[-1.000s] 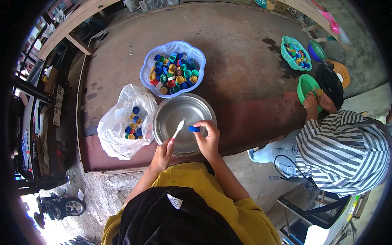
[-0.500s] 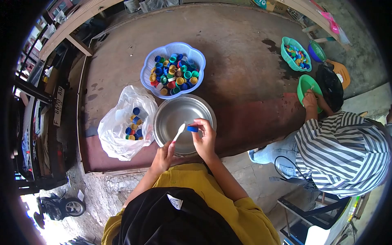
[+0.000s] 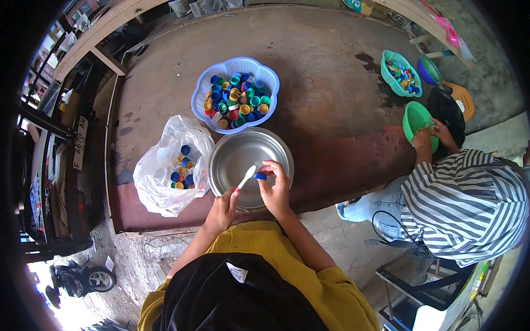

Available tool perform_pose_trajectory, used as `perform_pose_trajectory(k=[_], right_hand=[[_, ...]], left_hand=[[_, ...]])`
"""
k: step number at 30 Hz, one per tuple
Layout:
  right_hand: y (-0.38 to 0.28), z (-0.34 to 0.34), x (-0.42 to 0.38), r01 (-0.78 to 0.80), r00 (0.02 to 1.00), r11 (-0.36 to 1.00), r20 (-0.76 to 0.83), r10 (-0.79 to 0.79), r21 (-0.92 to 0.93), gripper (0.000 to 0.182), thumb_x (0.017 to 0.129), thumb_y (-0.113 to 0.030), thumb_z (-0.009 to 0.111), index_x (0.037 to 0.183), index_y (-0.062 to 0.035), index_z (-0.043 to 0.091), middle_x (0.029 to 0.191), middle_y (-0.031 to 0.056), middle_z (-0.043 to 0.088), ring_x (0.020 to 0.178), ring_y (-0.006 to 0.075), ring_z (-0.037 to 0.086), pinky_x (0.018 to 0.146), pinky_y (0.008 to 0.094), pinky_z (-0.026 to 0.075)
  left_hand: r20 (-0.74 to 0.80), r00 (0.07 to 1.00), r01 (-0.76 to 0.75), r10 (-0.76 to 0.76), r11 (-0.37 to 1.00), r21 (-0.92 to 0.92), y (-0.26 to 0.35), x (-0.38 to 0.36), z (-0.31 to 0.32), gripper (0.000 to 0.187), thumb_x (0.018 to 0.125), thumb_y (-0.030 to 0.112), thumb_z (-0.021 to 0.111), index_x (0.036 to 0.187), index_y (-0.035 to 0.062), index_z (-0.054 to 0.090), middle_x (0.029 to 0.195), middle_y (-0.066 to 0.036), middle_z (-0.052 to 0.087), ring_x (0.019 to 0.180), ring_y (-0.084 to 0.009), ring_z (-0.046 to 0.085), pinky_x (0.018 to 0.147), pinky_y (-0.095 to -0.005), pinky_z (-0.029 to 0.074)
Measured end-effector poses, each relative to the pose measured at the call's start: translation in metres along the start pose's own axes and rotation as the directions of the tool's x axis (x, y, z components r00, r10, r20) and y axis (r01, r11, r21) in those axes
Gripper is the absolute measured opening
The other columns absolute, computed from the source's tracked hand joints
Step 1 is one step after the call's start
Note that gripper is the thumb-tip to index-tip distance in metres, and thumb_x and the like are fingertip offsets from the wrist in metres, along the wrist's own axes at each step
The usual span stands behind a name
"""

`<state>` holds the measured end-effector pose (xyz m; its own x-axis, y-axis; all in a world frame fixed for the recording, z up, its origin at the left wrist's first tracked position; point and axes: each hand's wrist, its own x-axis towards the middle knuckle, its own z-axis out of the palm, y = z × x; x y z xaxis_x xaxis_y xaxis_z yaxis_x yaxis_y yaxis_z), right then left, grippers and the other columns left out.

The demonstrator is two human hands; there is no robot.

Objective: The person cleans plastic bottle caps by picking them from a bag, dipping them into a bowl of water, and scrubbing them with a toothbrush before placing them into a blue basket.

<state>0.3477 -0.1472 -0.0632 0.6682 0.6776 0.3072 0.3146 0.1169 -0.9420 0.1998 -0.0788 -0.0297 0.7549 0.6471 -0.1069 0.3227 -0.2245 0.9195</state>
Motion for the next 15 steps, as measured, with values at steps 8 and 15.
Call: perform_pose_trajectory(k=[8, 15], right_hand=[[0.002, 0.0, 0.0, -0.01, 0.998, 0.998, -0.054, 0.013, 0.056, 0.027, 0.078, 0.003, 0.058, 0.103, 0.0008, 0.05, 0.085, 0.0078, 0.059, 0.079, 0.0144, 0.059, 0.075, 0.0263, 0.046], [-0.006, 0.0, 0.011, 0.123, 0.992, 0.983, -0.016, -0.126, -0.137, 0.031, 0.072, 0.007, 0.057, 0.102, 0.0003, 0.051, 0.081, 0.0088, 0.059, 0.075, 0.0159, 0.059, 0.071, 0.027, 0.047]], left_hand=[[-0.037, 0.999, -0.008, 0.008, 1.0, -0.011, 0.009, 0.0, -0.001, 0.026, 0.093, 0.019, 0.041, 0.087, -0.005, 0.048, 0.057, -0.024, 0.046, 0.054, -0.0419, 0.048, 0.049, -0.04, 0.036], [0.007, 1.0, 0.002, -0.002, 1.0, -0.003, 0.01, -0.003, 0.001, 0.026, 0.093, 0.019, 0.042, 0.087, -0.0049, 0.048, 0.058, -0.024, 0.047, 0.055, -0.0414, 0.049, 0.05, -0.039, 0.038]])
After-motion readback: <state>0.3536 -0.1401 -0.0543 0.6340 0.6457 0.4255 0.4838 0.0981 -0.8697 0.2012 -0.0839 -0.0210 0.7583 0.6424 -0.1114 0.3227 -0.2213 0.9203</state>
